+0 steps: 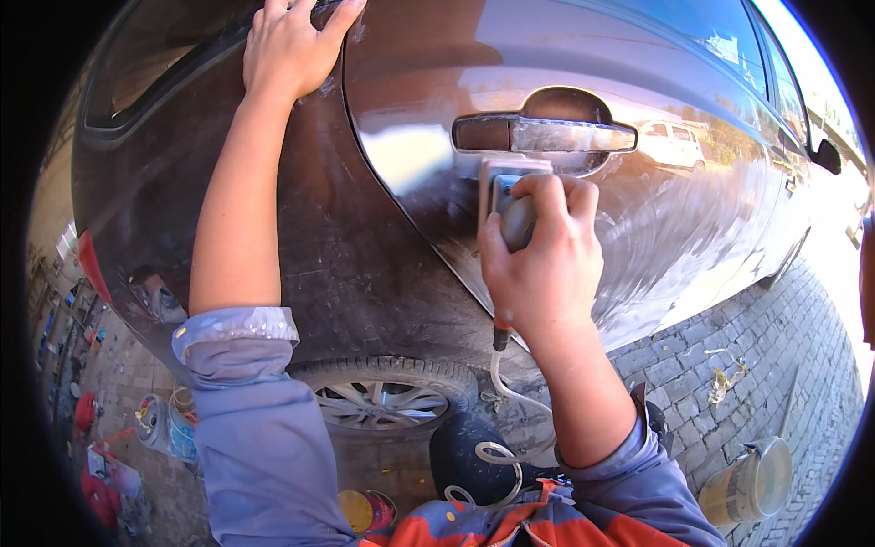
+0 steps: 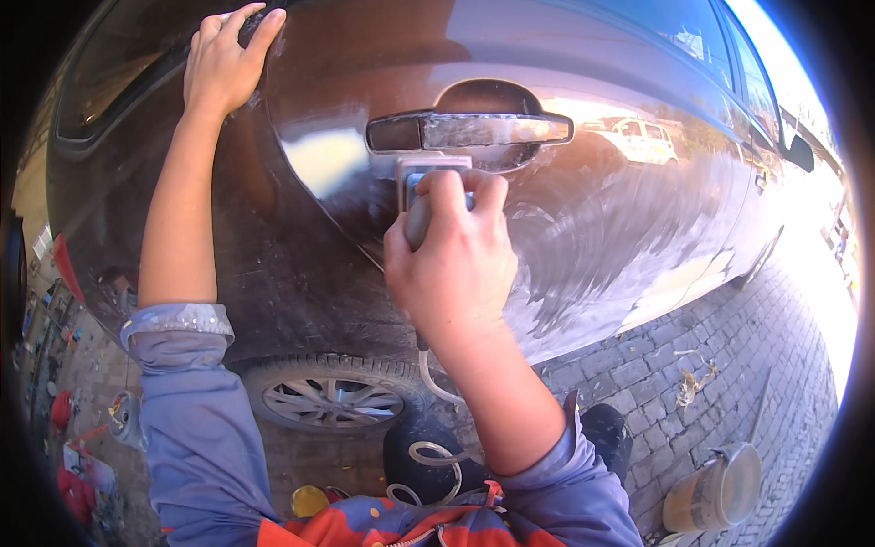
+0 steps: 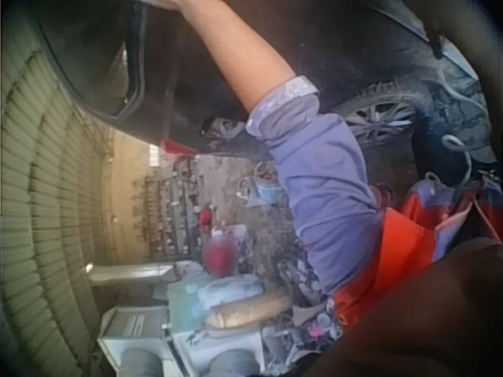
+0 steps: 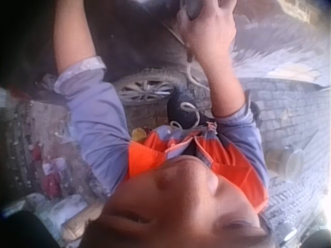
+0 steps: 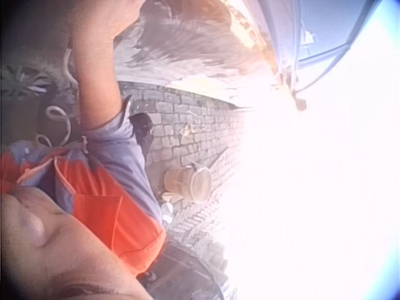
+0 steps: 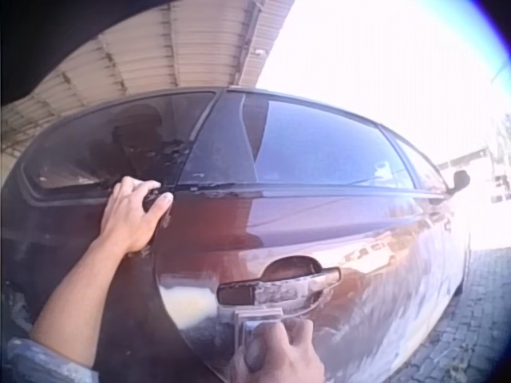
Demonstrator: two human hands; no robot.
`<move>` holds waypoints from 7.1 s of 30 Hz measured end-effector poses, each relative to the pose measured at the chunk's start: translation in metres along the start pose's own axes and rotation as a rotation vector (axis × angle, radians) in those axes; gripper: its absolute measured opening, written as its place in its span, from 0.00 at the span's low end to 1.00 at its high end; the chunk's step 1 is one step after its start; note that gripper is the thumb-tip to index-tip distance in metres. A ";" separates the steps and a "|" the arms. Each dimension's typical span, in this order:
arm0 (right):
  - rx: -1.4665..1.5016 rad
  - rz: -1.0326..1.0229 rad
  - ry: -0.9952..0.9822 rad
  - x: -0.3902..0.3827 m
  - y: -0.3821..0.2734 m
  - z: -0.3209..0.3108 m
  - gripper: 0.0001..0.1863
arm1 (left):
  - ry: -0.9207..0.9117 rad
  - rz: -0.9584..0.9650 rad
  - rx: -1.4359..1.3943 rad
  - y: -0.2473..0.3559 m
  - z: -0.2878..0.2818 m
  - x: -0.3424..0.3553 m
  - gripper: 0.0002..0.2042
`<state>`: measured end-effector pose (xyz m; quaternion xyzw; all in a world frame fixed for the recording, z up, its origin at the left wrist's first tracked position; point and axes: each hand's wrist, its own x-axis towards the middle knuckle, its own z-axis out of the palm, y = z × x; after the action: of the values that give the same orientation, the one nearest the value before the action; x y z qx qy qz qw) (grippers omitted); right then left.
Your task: The person uses a handheld electric sander to sand the surface of a car door. They move the sander across the door panel, around the handle, and along the lower edge near the wheel arch, removing material to prepare the surface.
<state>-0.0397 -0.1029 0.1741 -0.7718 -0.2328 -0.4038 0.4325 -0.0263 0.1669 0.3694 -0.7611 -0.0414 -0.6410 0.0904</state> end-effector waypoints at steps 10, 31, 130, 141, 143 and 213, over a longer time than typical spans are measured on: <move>-0.011 -0.218 -0.161 -0.069 0.012 0.023 0.19 | -0.003 -0.017 -0.011 0.008 -0.002 0.000 0.32; -0.097 -0.340 -0.191 -0.034 -0.033 0.026 0.18 | -0.004 -0.020 0.005 -0.004 0.005 0.002 0.32; -0.106 -0.064 -0.049 0.052 0.160 -0.090 0.18 | -0.075 -0.088 0.128 -0.036 0.027 0.014 0.34; -0.123 -0.062 -0.011 0.075 0.177 -0.104 0.17 | -0.069 -0.087 0.151 -0.036 0.027 0.014 0.33; -0.117 -0.029 0.002 0.085 0.179 -0.105 0.18 | -0.077 -0.086 0.160 -0.040 0.026 0.015 0.33; 0.071 -0.248 -0.062 -0.011 0.103 -0.021 0.16 | -0.067 -0.110 0.123 -0.047 0.037 0.020 0.34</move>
<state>0.0184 -0.1744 0.1217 -0.7335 -0.3537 -0.4217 0.3988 0.0048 0.2187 0.3866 -0.7716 -0.1257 -0.6155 0.1001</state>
